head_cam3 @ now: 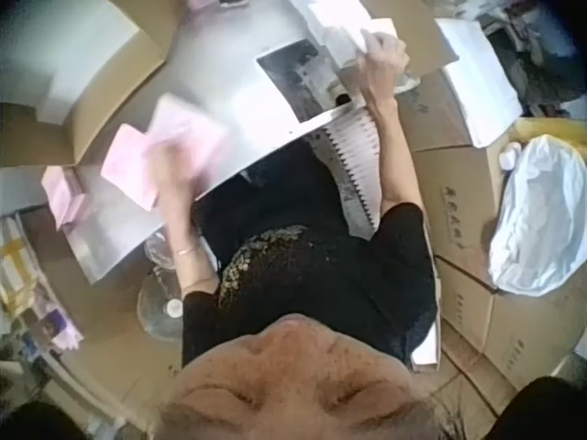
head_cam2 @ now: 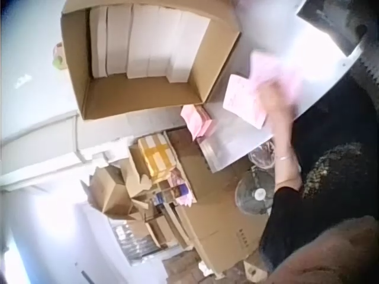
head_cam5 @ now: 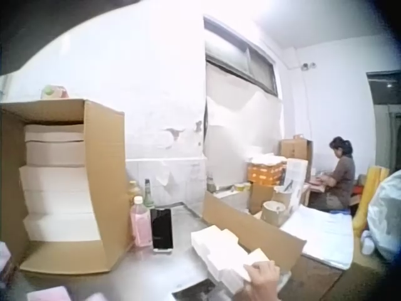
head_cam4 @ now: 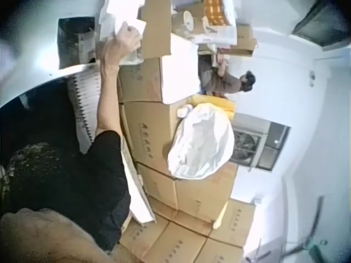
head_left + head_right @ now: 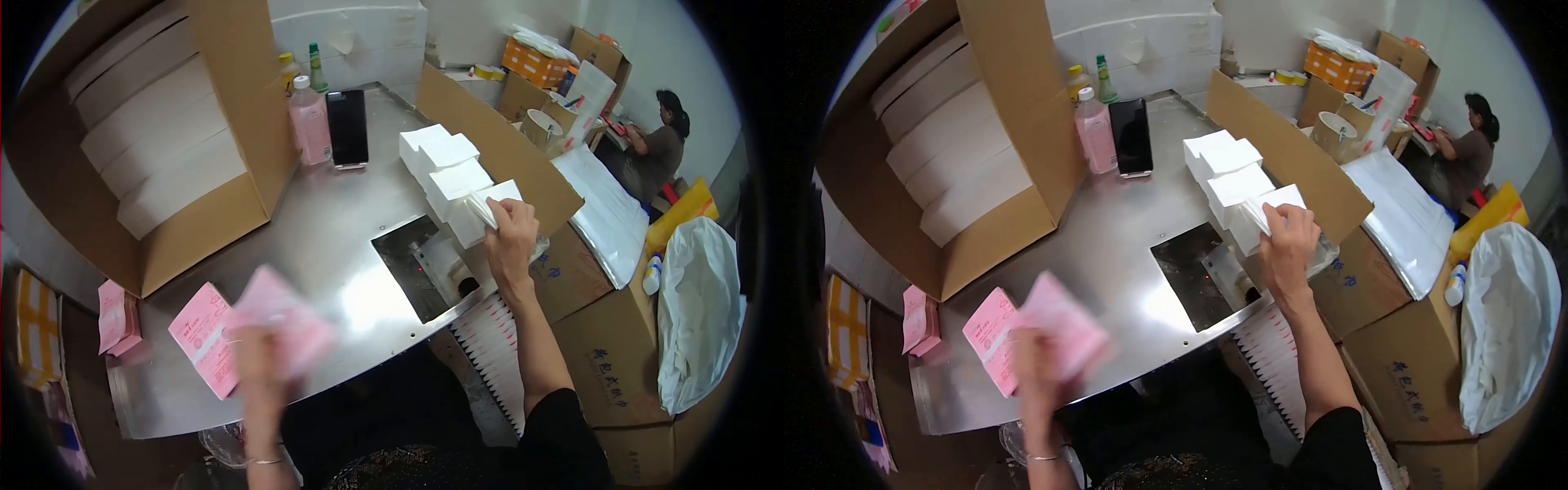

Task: The recorder is seen packing pink tissue packs into white cardboard boxes and then organizing those boxes into larger shipping cartons.

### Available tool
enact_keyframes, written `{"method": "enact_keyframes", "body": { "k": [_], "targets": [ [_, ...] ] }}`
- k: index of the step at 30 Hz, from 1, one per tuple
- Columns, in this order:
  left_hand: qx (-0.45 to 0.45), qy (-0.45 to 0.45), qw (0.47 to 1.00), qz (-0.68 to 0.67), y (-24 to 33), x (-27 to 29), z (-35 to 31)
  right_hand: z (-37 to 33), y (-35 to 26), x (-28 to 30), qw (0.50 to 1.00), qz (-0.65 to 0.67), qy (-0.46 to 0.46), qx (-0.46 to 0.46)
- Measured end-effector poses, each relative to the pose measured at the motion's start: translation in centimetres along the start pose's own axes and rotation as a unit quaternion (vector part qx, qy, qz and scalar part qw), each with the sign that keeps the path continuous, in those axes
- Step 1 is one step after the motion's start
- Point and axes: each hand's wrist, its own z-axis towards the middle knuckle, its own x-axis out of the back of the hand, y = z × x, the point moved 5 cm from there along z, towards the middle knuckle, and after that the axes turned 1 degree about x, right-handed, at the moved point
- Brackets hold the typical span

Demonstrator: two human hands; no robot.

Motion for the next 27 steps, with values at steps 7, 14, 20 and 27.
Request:
{"method": "enact_keyframes", "body": {
  "k": [7, 14, 20, 27],
  "targets": [
    [-0.111, -0.112, 0.985, -0.068, 4.3, -6.6, -0.7, -10.4, -16.4, 2.7, 0.86, 0.358, -0.154, 0.329],
    [-0.059, -0.06, 0.995, 0.062, 5.9, -7.8, -0.1, -7.4, -17.9, -6.1, 0.901, 0.185, -0.319, 0.227],
    [-0.08, -0.111, 0.976, 0.171, 3.3, -6.8, -1.0, -3.2, -10.5, 0.2, 0.972, 0.175, -0.101, 0.118],
    [-0.085, -0.065, 0.979, 0.174, 5.2, -7.0, 0.0, -0.7, 0.5, -2.1, 0.998, -0.052, -0.021, 0.04]
  ]
}}
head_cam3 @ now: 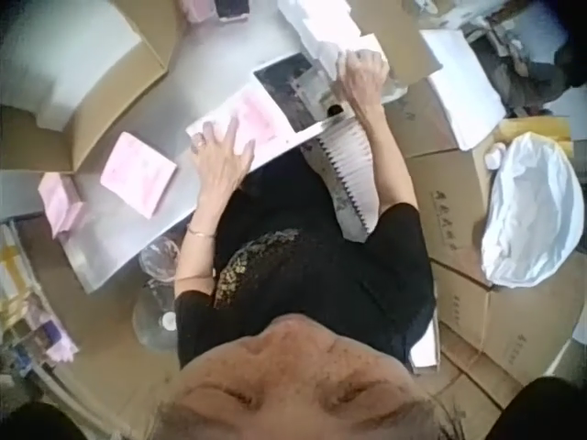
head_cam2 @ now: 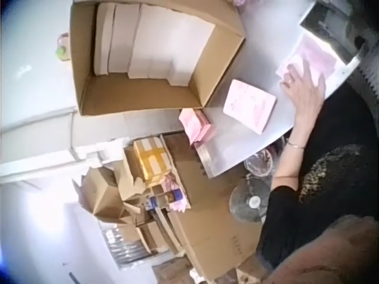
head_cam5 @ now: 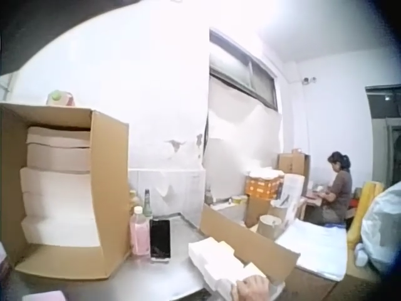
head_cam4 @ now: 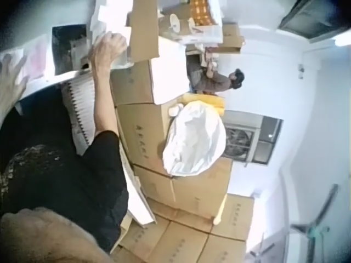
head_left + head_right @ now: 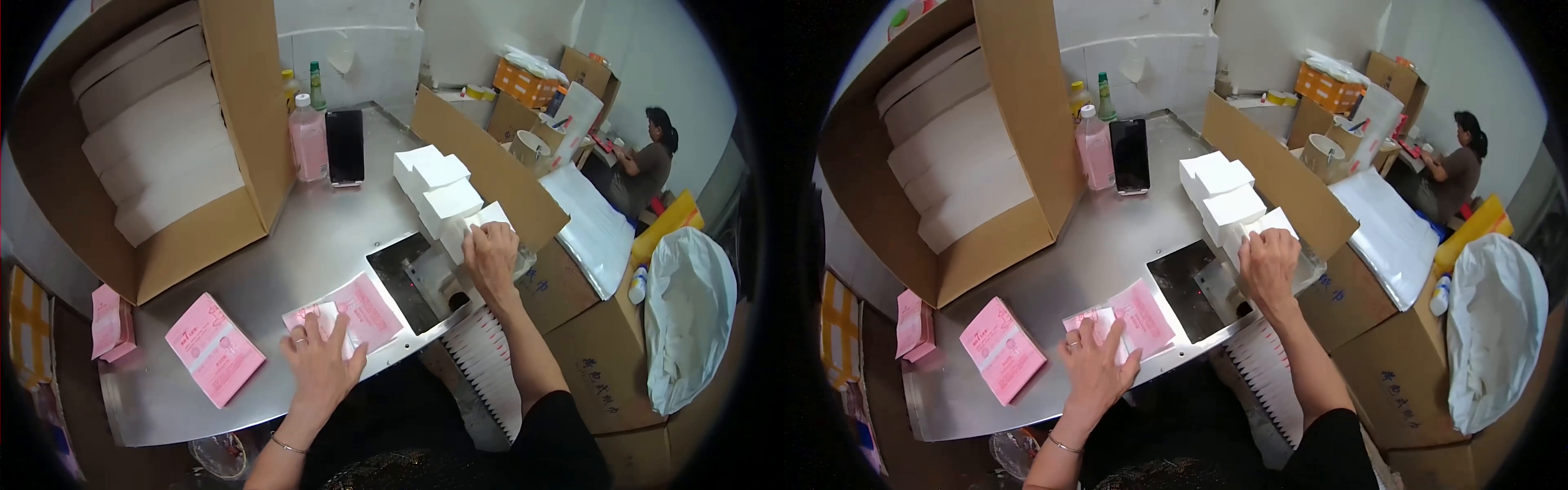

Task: The recorder is seen packing pink tissue packs into white cardboard boxes and then organizing those boxes into larger shipping cartons.

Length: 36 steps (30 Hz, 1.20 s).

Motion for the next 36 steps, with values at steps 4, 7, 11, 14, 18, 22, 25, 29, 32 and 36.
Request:
{"method": "enact_keyframes", "body": {
  "k": [4, 7, 11, 14, 18, 22, 25, 29, 32, 36],
  "targets": [
    [-0.022, 0.004, 0.999, -0.031, -0.8, 0.4, 0.8, 0.5, 0.4, 0.0, 0.997, 0.03, -0.043, -0.049],
    [-0.024, -0.049, 0.998, -0.014, -0.1, 0.9, 0.9, 0.2, 0.7, 0.0, 0.995, 0.057, -0.057, -0.06],
    [-0.062, -0.092, 0.992, -0.055, 0.9, -0.7, 0.5, -0.8, 0.6, 0.4, 0.997, 0.054, 0.008, -0.045],
    [-0.097, -0.097, 0.98, -0.142, 1.9, -0.4, 0.2, -1.7, -4.4, 1.5, 0.992, 0.124, -0.002, 0.038],
    [-0.075, -0.065, 0.975, -0.197, 0.5, -0.3, 0.1, -0.2, -3.0, 4.7, 0.991, 0.098, 0.083, 0.033],
    [-0.076, -0.036, 0.982, -0.171, 0.5, 0.0, -0.4, 2.2, -1.1, 8.1, 0.983, 0.025, 0.181, -0.014],
    [-0.08, -0.028, 0.983, -0.162, 1.2, -0.1, -0.2, 0.0, 0.4, 1.9, 0.999, -0.026, 0.031, -0.022],
    [-0.076, -0.032, 0.984, -0.156, 1.1, -0.2, -0.4, -1.1, -0.8, -0.6, 0.999, -0.012, 0.023, -0.041],
    [-0.086, -0.018, 0.983, -0.159, 0.7, -0.1, -0.8, -0.4, -1.2, -0.6, 0.998, -0.024, 0.002, -0.053],
    [-0.073, -0.027, 0.984, -0.162, 0.9, 0.0, -0.7, -0.3, -0.4, -0.9, 0.999, 0.001, 0.01, -0.051]
  ]
}}
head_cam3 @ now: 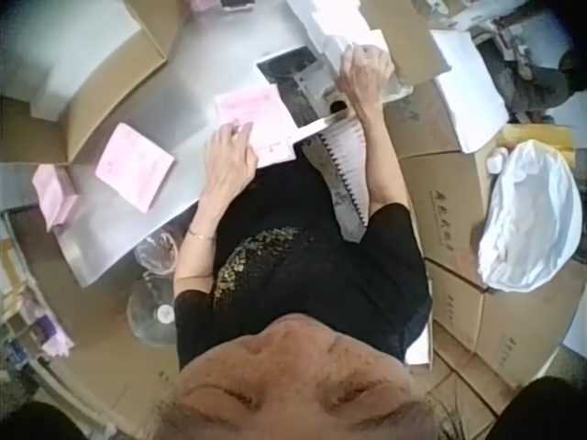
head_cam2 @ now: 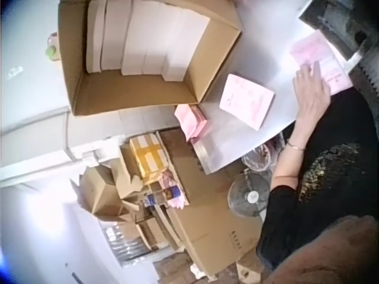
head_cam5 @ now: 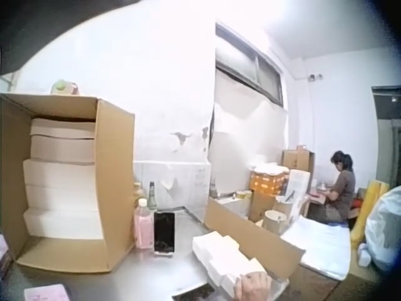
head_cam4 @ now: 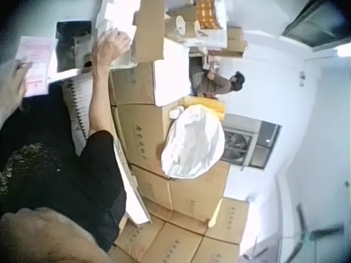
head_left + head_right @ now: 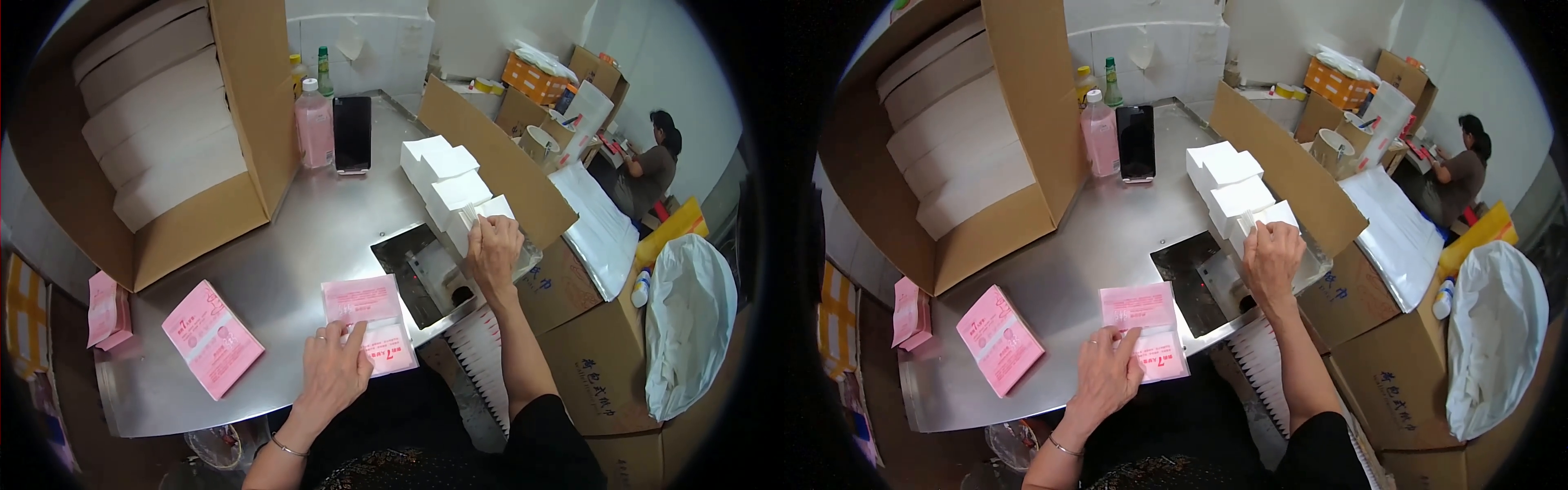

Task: The recorder is seen packing pink tissue packs into white cardboard boxes and then organizing those boxes into larger shipping cartons.

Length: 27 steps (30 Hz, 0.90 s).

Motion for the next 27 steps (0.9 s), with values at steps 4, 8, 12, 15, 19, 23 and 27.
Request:
{"method": "enact_keyframes", "body": {
  "k": [4, 8, 12, 15, 19, 23, 27],
  "targets": [
    [0.031, -0.014, 0.999, -0.019, 0.0, 0.0, -0.1, -0.4, 0.6, 0.2, 1.0, 0.03, 0.003, -0.005],
    [0.032, -0.022, 0.999, -0.012, 0.1, -0.1, -0.3, -0.9, 1.0, 0.6, 0.999, 0.039, -0.008, -0.012],
    [0.031, -0.024, 0.999, -0.012, 0.0, 0.0, -0.2, -0.7, 1.3, 0.8, 0.999, 0.039, -0.015, -0.011],
    [0.003, -0.029, 0.999, -0.024, -0.3, -0.2, -0.3, -0.4, -0.8, 2.2, 0.998, 0.06, 0.009, 0.018],
    [0.049, -0.048, 0.998, -0.006, -1.1, 0.6, 0.1, -6.3, -11.8, 5.5, 0.925, 0.253, -0.081, 0.271],
    [0.047, -0.045, 0.998, -0.005, -2.1, 1.3, 0.2, -10.4, -16.4, 5.0, 0.881, 0.296, -0.181, 0.322],
    [0.042, -0.037, 0.998, -0.036, 0.2, 1.5, 0.8, -6.8, -16.4, -3.4, 0.92, 0.15, -0.278, 0.232]
  ]
}}
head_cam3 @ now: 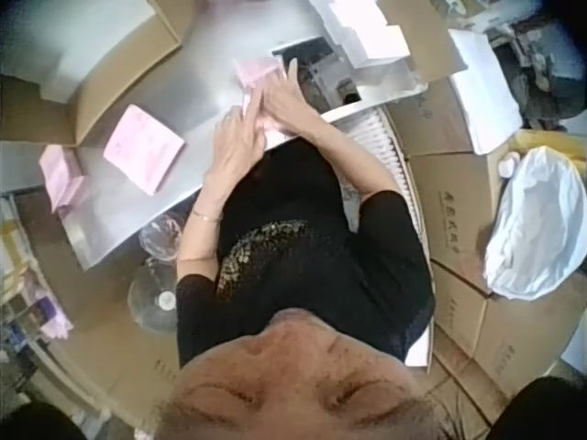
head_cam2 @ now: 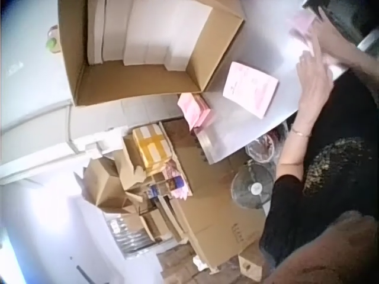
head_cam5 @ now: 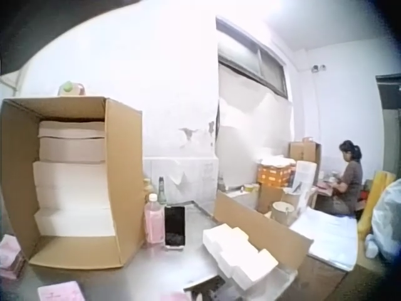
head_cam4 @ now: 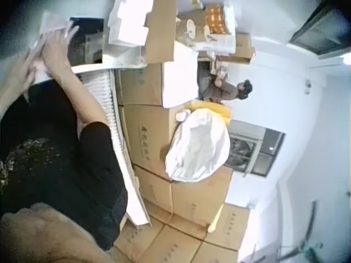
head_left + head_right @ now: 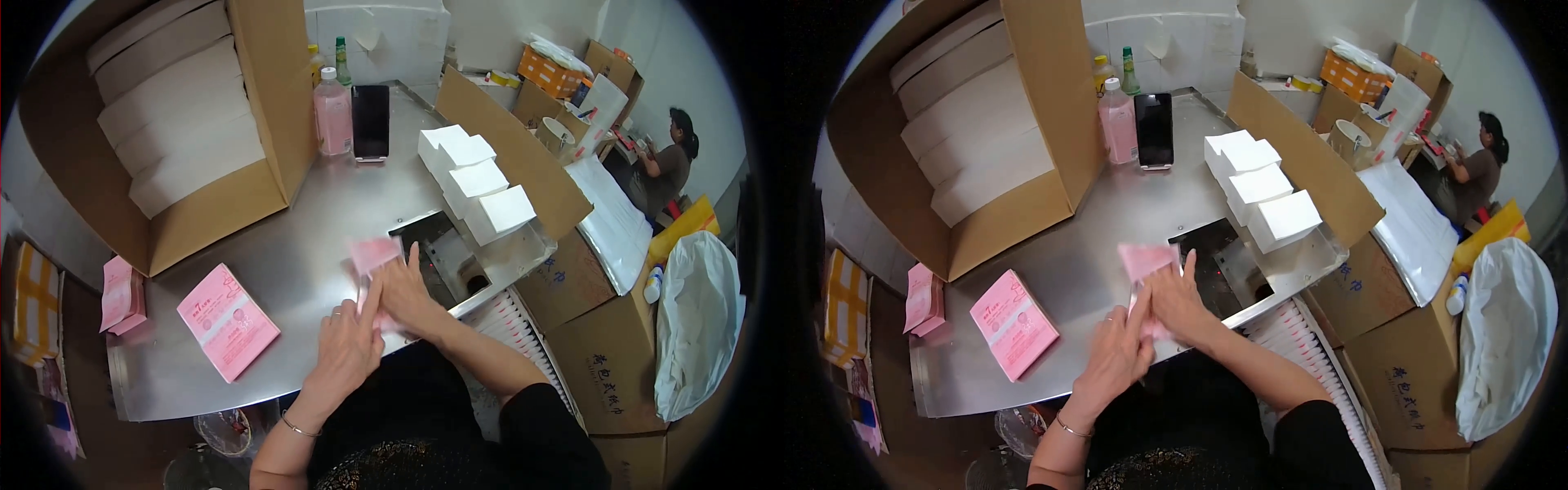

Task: The recorder is seen packing pink tissue packs into white cardboard boxes and then organizing those boxes into larger shipping cartons.

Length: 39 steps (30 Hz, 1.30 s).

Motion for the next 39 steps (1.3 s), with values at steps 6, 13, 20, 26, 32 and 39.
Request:
{"method": "enact_keyframes", "body": {
  "k": [6, 13, 20, 26, 32, 39],
  "targets": [
    [-0.002, -0.032, 0.999, -0.018, -1.9, 2.8, -3.7, -2.6, 9.3, -0.6, 0.965, 0.119, -0.003, -0.234],
    [0.062, 0.213, 0.974, 0.052, -6.8, 9.2, -7.2, -5.1, 8.9, 10.0, 0.967, -0.034, 0.224, -0.116],
    [0.226, 0.061, 0.945, 0.226, -13.5, 10.2, -9.1, -5.0, 16.0, 9.0, 0.934, -0.188, 0.213, -0.217],
    [0.079, 0.113, 0.99, 0.035, -6.3, 6.4, -4.6, -5.4, 15.9, 9.3, 0.934, -0.136, 0.244, -0.221],
    [-0.039, 0.012, 0.995, -0.095, -2.2, -1.3, -1.2, -3.7, 2.8, 7.0, 0.962, 0.068, 0.257, 0.068],
    [0.0, 0.017, 0.996, 0.089, -0.3, -2.8, 0.4, -2.1, -3.1, -1.9, 0.981, 0.179, 0.072, 0.019]
  ]
}}
